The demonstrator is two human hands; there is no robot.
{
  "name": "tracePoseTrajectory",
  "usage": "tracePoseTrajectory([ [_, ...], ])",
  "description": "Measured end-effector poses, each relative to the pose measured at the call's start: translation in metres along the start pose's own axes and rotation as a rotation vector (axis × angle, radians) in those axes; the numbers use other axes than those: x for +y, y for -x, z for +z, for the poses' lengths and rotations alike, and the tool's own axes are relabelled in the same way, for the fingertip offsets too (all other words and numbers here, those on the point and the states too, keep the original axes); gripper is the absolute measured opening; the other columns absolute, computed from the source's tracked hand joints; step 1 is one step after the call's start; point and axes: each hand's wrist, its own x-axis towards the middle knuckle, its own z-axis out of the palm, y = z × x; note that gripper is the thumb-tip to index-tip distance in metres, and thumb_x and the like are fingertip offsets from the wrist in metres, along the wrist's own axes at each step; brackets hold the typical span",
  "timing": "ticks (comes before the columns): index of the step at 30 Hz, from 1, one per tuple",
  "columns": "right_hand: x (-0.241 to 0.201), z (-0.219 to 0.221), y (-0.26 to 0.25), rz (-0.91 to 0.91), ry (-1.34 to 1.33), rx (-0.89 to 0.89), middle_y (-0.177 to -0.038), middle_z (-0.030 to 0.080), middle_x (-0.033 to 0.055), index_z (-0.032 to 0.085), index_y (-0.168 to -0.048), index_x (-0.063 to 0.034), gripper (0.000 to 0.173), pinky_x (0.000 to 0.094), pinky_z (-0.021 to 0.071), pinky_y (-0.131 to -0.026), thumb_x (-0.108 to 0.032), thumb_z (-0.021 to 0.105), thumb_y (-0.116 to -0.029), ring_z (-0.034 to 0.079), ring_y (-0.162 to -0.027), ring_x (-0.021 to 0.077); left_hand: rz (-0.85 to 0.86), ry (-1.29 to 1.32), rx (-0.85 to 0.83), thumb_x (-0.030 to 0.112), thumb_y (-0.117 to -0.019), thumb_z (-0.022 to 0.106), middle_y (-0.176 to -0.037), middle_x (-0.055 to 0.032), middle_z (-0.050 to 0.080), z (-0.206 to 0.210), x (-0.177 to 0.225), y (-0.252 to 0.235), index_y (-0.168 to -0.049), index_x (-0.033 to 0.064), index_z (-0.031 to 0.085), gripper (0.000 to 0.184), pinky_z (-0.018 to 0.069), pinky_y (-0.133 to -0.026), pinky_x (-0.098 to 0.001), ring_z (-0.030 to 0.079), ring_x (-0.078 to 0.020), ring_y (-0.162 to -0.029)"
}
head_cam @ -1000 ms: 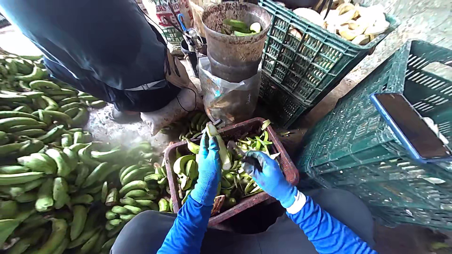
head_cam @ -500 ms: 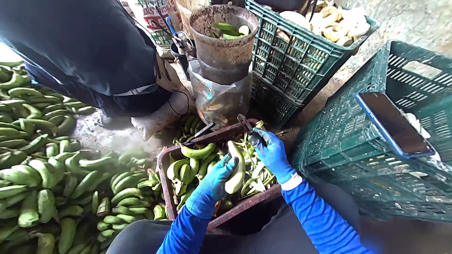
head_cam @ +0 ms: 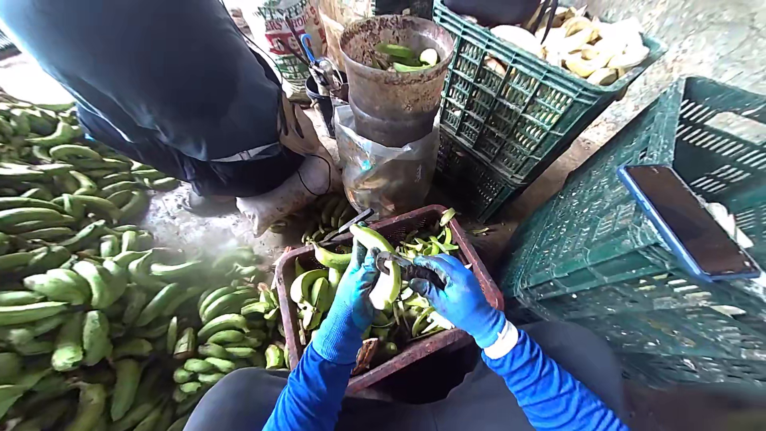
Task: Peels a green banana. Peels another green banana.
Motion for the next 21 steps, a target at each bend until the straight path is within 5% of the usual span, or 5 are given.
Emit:
tracePoseTrajectory([
  [2, 0.012, -0.007, -0.011, 0.029, -0.007, -0.029, -0.114, 0.073, 0.0012, 0.075, -0.122, -0.0170, 0.046, 0.0366, 0.0570, -0.098, -0.053, 0.066, -0.0962, 0.068, -0.110, 0.0121, -0.123, -0.011, -0.238, 0.036, -0.1047, 0.050, -0.118, -0.0133, 0.066, -0.003, 0.006, 0.004, -0.157, 0.0175, 0.031, 0.058, 0.0600, -0.083, -0.0400, 0.068, -0.0222, -0.097],
  [6, 0.035, -0.013, -0.027, 0.113, 0.031, -0.129, -0.116, 0.073, -0.0034, 0.073, -0.125, -0.0234, 0.042, 0.0382, 0.0552, -0.100, -0.054, 0.062, -0.0983, 0.067, -0.111, 0.0101, -0.379, 0.168, -0.509, 0.040, -0.1035, 0.051, -0.103, -0.0166, 0.067, -0.013, -0.001, 0.000, -0.144, 0.0153, 0.046, 0.047, 0.0581, -0.060, -0.0335, 0.068, -0.0225, -0.075],
  [12, 0.030, -0.021, -0.028, 0.056, -0.081, -0.158, -0.119, 0.072, -0.0016, 0.073, -0.125, -0.0201, 0.042, 0.0363, 0.0554, -0.102, -0.050, 0.066, -0.0973, 0.066, -0.113, 0.0099, -0.394, 0.206, -0.595, 0.038, -0.1033, 0.051, -0.104, -0.0179, 0.066, -0.021, 0.008, 0.005, -0.136, 0.0088, 0.053, 0.044, 0.0583, -0.059, -0.0334, 0.068, -0.0230, -0.076],
  [15, 0.040, -0.026, -0.034, 0.198, 0.100, -0.128, -0.120, 0.072, 0.0022, 0.071, -0.130, -0.0214, 0.040, 0.0455, 0.0543, -0.101, -0.046, 0.063, -0.0995, 0.067, -0.114, 0.0173, -0.451, 0.146, -0.566, 0.036, -0.1009, 0.053, -0.102, -0.0158, 0.069, -0.015, 0.008, 0.009, -0.136, 0.0129, 0.055, 0.042, 0.0599, -0.061, -0.0349, 0.070, -0.0227, -0.077],
  [21, 0.026, -0.035, -0.024, 0.150, 0.104, 0.126, -0.123, 0.070, 0.0061, 0.068, -0.133, -0.0146, 0.045, 0.0424, 0.0565, -0.100, -0.045, 0.063, -0.0999, 0.068, -0.113, 0.0168, -0.239, -0.100, -0.463, 0.036, -0.0903, 0.076, -0.131, -0.0145, 0.061, 0.000, 0.003, 0.001, -0.164, 0.0212, 0.010, 0.099, 0.0594, -0.089, -0.0416, 0.068, -0.0233, -0.104],
])
